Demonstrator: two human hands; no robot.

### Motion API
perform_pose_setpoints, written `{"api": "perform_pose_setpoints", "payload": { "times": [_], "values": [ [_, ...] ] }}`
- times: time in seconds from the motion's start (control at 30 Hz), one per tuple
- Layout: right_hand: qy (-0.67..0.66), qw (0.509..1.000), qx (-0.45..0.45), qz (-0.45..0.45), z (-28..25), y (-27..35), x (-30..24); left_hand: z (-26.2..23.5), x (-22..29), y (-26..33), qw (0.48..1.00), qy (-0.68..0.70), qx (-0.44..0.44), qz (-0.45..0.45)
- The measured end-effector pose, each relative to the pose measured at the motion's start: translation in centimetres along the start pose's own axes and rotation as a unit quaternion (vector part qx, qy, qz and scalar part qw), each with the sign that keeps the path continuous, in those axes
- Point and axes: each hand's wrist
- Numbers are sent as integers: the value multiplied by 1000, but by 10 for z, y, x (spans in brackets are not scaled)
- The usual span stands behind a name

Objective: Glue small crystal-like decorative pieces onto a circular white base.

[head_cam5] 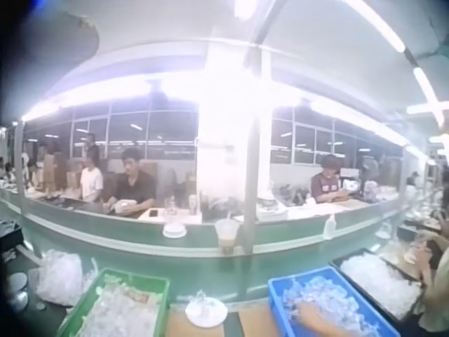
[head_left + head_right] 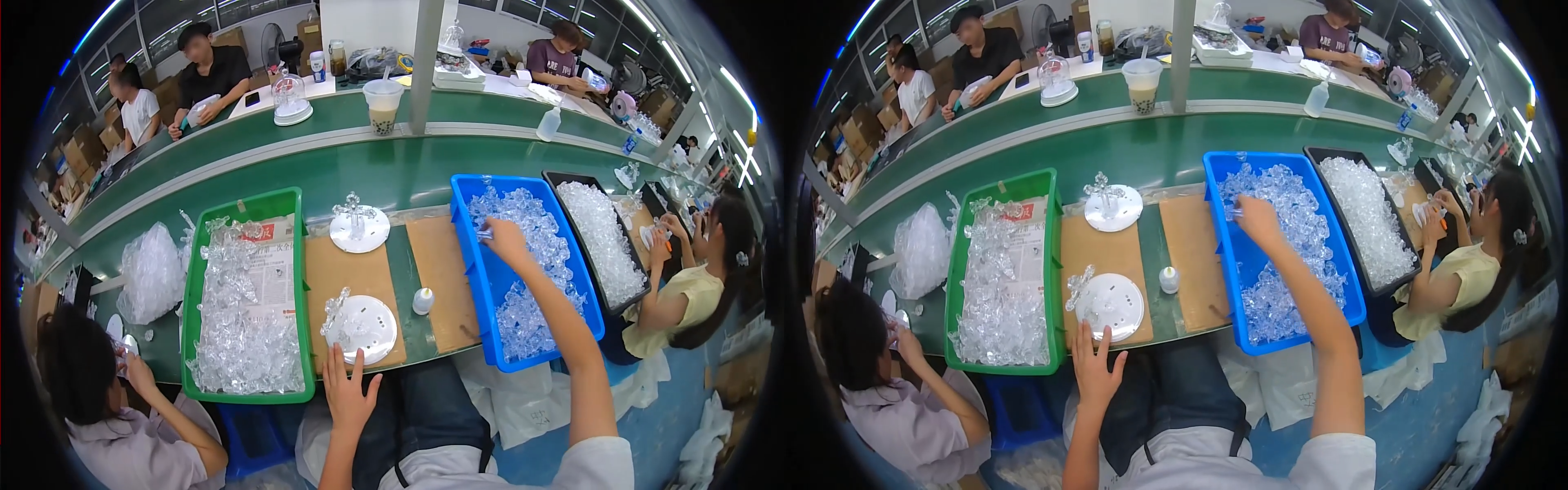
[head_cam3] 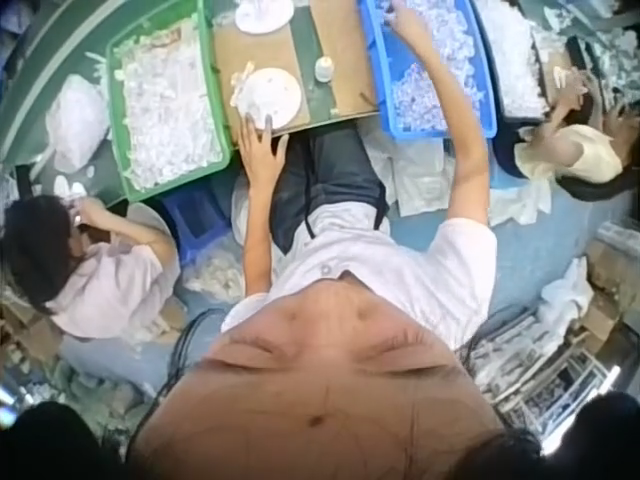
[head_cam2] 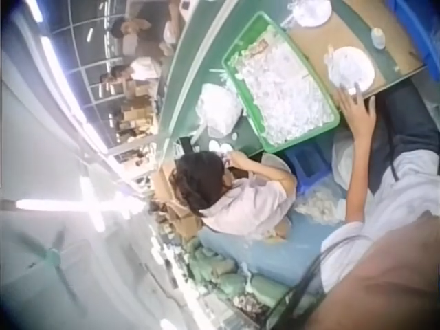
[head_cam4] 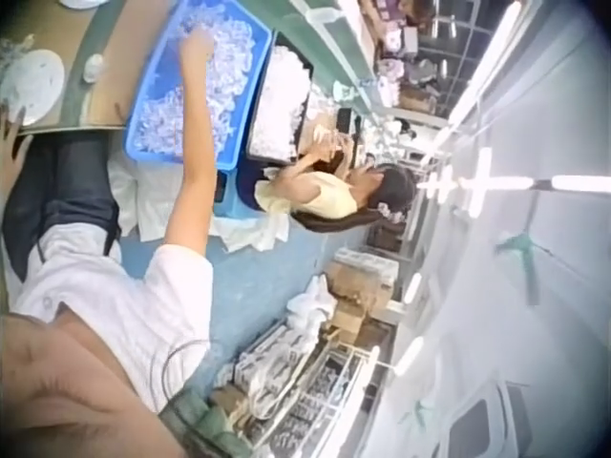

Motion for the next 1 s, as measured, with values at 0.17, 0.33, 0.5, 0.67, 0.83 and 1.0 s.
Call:
{"api": "perform_pose_setpoints", "payload": {
  "times": [0.17, 0.33, 0.5, 0.67, 0.83, 1.0],
  "values": [
    [-269, 958, -48, 90, -79, 62, -21, 2, -6, 3, 1000, 6, 0, -5],
    [-573, 815, 31, 83, -71, 134, -114, 3, -13, 5, 1000, -6, 2, -4],
    [-422, 902, 63, -59, 11, 156, -221, 3, -5, -5, 1000, 24, 5, 5],
    [-259, 947, 117, -150, 46, 151, -231, 1, -8, 0, 999, 40, -4, -6],
    [-353, 919, 134, -115, 56, 159, -235, 2, -8, 3, 999, 46, 9, -23],
    [-374, 907, 134, -141, 69, 147, -224, 0, -4, -2, 994, 100, 28, -44]
  ]
}}
Point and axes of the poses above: each hand's wrist, its own y-axis away from the middle knuckle, its own z-axis out of the palm, x = y × z, and after that the axes turned 3 degrees about -z, right-handed
